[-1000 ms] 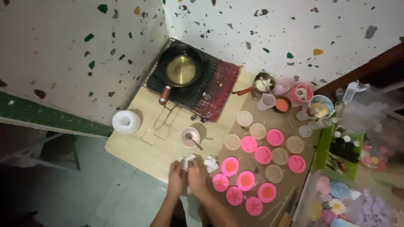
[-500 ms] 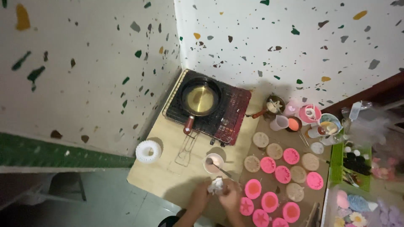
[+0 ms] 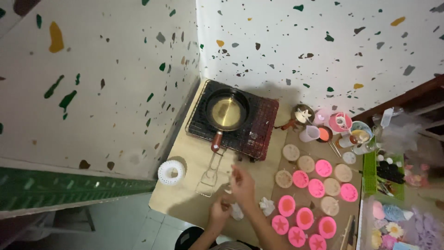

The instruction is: Prepare and pour wax into molds to make candles.

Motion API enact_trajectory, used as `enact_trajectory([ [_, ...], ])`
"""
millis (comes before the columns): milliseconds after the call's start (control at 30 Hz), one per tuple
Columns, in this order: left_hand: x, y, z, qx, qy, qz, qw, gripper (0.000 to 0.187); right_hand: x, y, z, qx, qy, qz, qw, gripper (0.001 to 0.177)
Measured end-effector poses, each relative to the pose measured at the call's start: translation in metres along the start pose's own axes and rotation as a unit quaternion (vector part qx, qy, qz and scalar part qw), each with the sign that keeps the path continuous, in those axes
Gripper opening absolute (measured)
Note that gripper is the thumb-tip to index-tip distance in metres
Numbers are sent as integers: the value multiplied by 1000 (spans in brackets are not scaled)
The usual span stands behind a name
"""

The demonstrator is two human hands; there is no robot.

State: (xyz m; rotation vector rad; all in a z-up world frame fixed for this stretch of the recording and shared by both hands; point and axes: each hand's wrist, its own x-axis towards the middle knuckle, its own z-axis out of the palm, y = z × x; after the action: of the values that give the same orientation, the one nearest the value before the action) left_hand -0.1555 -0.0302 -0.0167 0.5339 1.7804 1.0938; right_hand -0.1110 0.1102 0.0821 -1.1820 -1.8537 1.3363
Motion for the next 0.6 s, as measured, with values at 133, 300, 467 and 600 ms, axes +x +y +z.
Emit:
enact_trajectory([
  [133,21,-70,20,-217,-56,96,970,26,86,-66,26,227,-47,287,929,53],
  [300,-3,-92,-5,-165,-124,89,974,21,132,-63,64,319,-67,343,881,40],
  [467,-5,-170,-44,-283,-159,91,941,35,151,-19,84,317,-8,330,889,24],
  [600,-32,-196,-110,-127,-139,22,982,45,146,-14,65,232,69,261,934,21],
])
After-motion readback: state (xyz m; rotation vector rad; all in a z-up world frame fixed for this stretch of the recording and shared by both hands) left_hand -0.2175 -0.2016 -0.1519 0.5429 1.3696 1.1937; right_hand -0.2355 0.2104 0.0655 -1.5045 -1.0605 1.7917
